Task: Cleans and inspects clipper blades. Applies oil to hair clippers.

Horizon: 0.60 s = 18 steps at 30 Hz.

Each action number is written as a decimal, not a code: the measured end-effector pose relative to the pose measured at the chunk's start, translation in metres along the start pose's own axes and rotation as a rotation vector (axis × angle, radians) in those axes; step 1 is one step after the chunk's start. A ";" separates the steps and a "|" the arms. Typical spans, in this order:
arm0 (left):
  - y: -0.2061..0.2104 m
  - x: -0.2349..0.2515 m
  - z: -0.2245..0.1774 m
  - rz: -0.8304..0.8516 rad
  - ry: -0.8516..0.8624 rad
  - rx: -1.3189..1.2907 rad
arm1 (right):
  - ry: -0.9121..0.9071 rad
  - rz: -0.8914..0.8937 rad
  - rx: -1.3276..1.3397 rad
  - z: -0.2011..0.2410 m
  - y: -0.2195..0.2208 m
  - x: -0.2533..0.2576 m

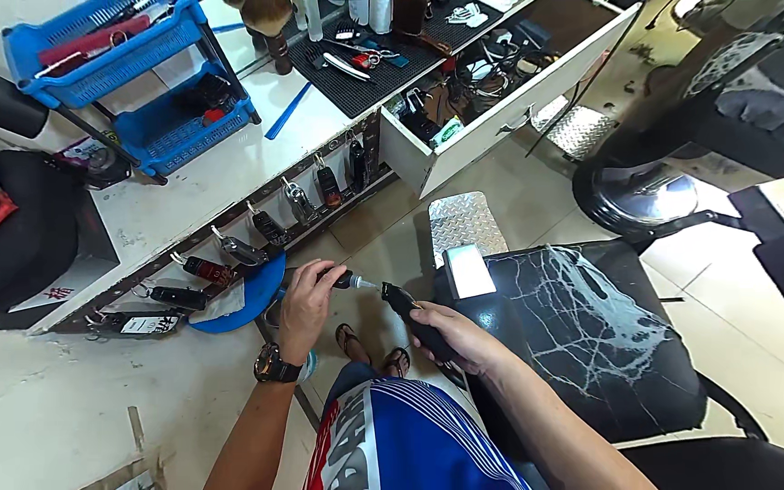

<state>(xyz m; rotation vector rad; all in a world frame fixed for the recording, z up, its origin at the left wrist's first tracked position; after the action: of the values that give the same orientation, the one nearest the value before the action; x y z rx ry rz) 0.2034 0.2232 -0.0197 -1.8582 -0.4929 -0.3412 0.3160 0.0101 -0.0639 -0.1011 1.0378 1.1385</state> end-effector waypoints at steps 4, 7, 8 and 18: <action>0.000 0.000 -0.004 -0.004 0.018 0.028 | 0.000 -0.006 -0.004 -0.001 0.002 -0.003; 0.000 0.000 -0.006 -0.006 0.025 0.047 | 0.003 0.015 -0.009 -0.003 0.002 -0.004; -0.001 0.000 -0.007 -0.004 0.028 0.048 | 0.003 0.018 -0.012 -0.004 0.002 -0.004; -0.005 -0.002 -0.012 -0.014 0.037 0.089 | -0.002 0.027 -0.015 -0.008 0.006 -0.005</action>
<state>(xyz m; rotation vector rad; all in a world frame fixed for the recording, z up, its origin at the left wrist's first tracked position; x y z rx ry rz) 0.1990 0.2129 -0.0125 -1.7600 -0.4884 -0.3563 0.3060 0.0049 -0.0622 -0.0983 1.0315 1.1710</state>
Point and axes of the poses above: each hand's wrist, its own x-axis towards the middle knuckle, its own y-axis out of the palm, z = x × y, the point moved 7 cm from there along x, towards the middle knuckle, and after that the axes turned 13 degrees about y, right-handed, at the moved point
